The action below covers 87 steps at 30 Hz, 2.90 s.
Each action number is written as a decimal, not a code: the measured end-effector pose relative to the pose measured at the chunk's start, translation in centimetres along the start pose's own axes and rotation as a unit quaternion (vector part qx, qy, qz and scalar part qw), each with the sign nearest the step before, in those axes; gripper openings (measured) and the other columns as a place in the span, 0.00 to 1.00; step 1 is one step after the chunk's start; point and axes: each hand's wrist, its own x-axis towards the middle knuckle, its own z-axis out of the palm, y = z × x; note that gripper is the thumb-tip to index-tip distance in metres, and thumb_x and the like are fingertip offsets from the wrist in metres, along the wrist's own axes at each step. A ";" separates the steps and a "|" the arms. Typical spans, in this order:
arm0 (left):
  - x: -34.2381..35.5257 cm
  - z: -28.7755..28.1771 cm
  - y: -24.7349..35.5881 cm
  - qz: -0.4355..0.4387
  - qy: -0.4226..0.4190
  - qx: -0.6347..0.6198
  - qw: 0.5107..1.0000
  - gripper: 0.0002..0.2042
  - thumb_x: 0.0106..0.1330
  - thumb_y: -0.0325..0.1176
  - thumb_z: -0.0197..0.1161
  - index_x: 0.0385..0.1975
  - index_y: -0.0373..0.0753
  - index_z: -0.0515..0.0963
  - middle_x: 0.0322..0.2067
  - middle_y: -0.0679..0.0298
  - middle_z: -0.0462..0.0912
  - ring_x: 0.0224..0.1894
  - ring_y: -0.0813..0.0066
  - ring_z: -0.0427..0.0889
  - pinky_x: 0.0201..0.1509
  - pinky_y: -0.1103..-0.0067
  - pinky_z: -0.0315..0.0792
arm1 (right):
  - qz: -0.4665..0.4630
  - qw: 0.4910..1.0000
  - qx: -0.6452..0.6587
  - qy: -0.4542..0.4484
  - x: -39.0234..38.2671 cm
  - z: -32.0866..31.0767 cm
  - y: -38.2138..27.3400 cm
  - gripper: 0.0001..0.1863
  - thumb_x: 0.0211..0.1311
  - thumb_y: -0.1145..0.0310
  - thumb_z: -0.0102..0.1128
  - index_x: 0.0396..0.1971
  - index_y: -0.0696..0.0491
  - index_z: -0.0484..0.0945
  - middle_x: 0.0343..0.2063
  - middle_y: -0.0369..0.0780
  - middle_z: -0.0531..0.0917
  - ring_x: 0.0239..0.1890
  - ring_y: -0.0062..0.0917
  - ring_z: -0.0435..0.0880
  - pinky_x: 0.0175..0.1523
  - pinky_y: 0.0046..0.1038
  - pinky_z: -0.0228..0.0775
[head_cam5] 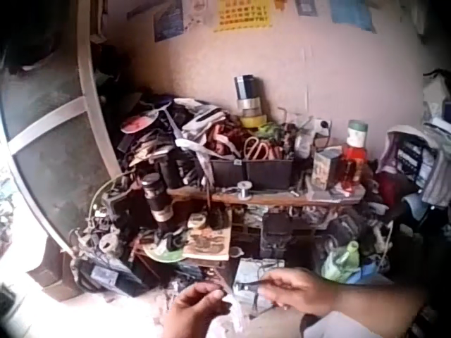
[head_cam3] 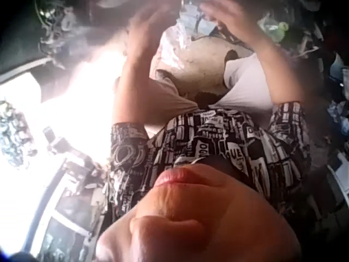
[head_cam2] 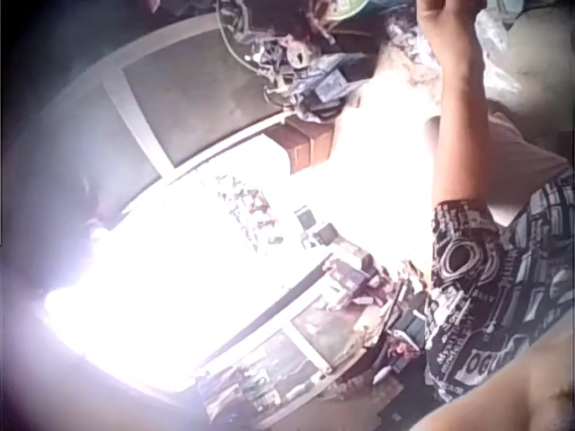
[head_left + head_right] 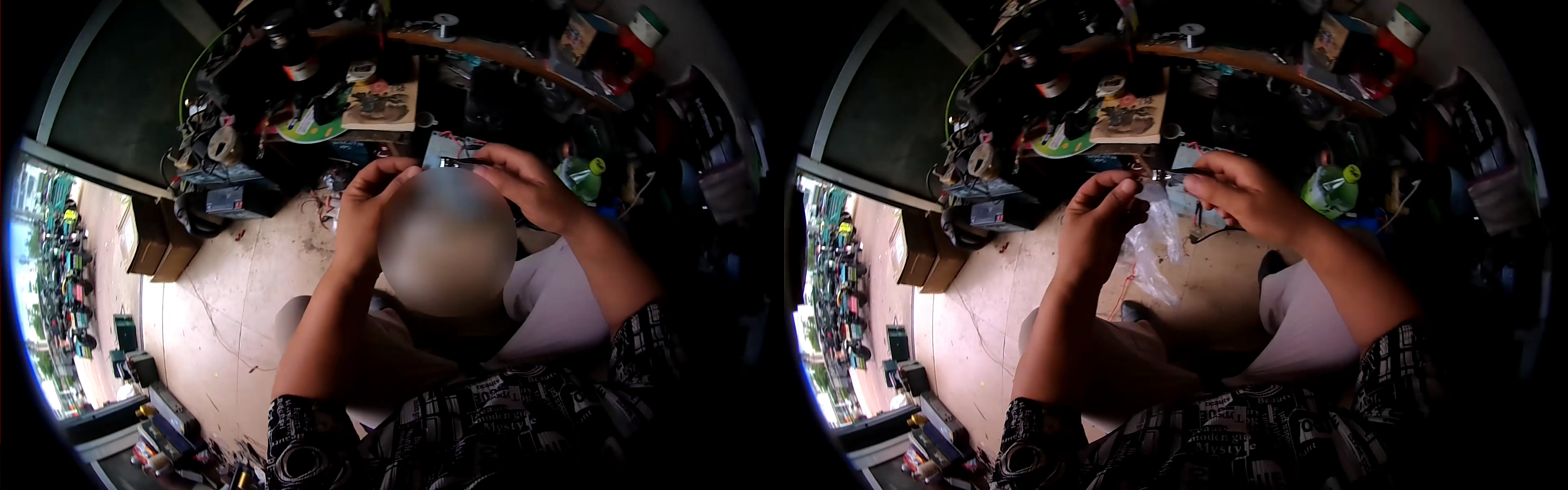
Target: The person manipulates a small black electrical connector with red and black wires by hand, using a small precision tool to work on the internal parts, and then handles a spool of wire.
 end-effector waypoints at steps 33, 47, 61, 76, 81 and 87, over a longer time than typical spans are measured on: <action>1.2 1.8 -1.0 -0.071 -0.063 -0.140 0.986 0.08 0.66 0.31 0.58 0.39 0.35 0.77 0.30 0.65 0.79 0.31 0.75 0.78 0.37 0.81 0.75 | -0.026 0.997 0.073 -0.015 -0.6 -0.6 0.2 0.14 0.67 0.58 0.52 0.32 0.54 0.74 0.21 0.31 0.74 0.22 0.11 0.69 0.26 0.15 0.62; 0.7 2.2 -0.6 -0.111 -0.061 -0.078 0.989 0.07 0.65 0.31 0.60 0.38 0.36 0.76 0.29 0.62 0.80 0.31 0.72 0.81 0.37 0.78 0.77 | -0.009 0.999 0.030 -0.038 -1.0 -1.1 0.2 0.15 0.65 0.57 0.56 0.35 0.55 0.75 0.24 0.31 0.75 0.24 0.11 0.69 0.29 0.17 0.62; 0.7 2.0 0.2 -0.125 -0.080 -0.013 0.989 0.08 0.64 0.32 0.61 0.37 0.35 0.78 0.30 0.63 0.82 0.30 0.75 0.82 0.37 0.81 0.77 | 0.027 0.997 0.046 -0.056 -1.1 -1.5 0.4 0.17 0.63 0.57 0.59 0.38 0.57 0.76 0.23 0.29 0.74 0.23 0.09 0.67 0.27 0.15 0.60; 0.5 2.2 0.4 -0.152 -0.087 0.018 0.984 0.07 0.63 0.31 0.61 0.37 0.34 0.78 0.29 0.61 0.82 0.29 0.73 0.82 0.36 0.79 0.78 | 0.055 0.993 0.004 -0.109 -1.4 -2.5 0.1 0.15 0.65 0.61 0.56 0.42 0.59 0.76 0.25 0.31 0.75 0.25 0.11 0.69 0.31 0.15 0.63; 0.6 2.1 0.4 -0.151 -0.086 0.025 0.984 0.07 0.63 0.31 0.62 0.36 0.34 0.77 0.28 0.62 0.82 0.29 0.74 0.82 0.35 0.80 0.78 | 0.055 0.993 0.010 -0.105 -1.3 -2.4 0.2 0.14 0.66 0.62 0.55 0.40 0.59 0.76 0.24 0.31 0.75 0.25 0.10 0.68 0.30 0.15 0.63; 0.5 2.3 0.5 -0.147 -0.086 0.030 0.985 0.07 0.63 0.31 0.62 0.35 0.35 0.77 0.28 0.62 0.82 0.29 0.74 0.82 0.35 0.80 0.78 | 0.058 0.993 0.027 -0.097 -1.2 -2.3 0.3 0.14 0.66 0.62 0.55 0.38 0.59 0.76 0.23 0.30 0.73 0.24 0.10 0.67 0.29 0.14 0.62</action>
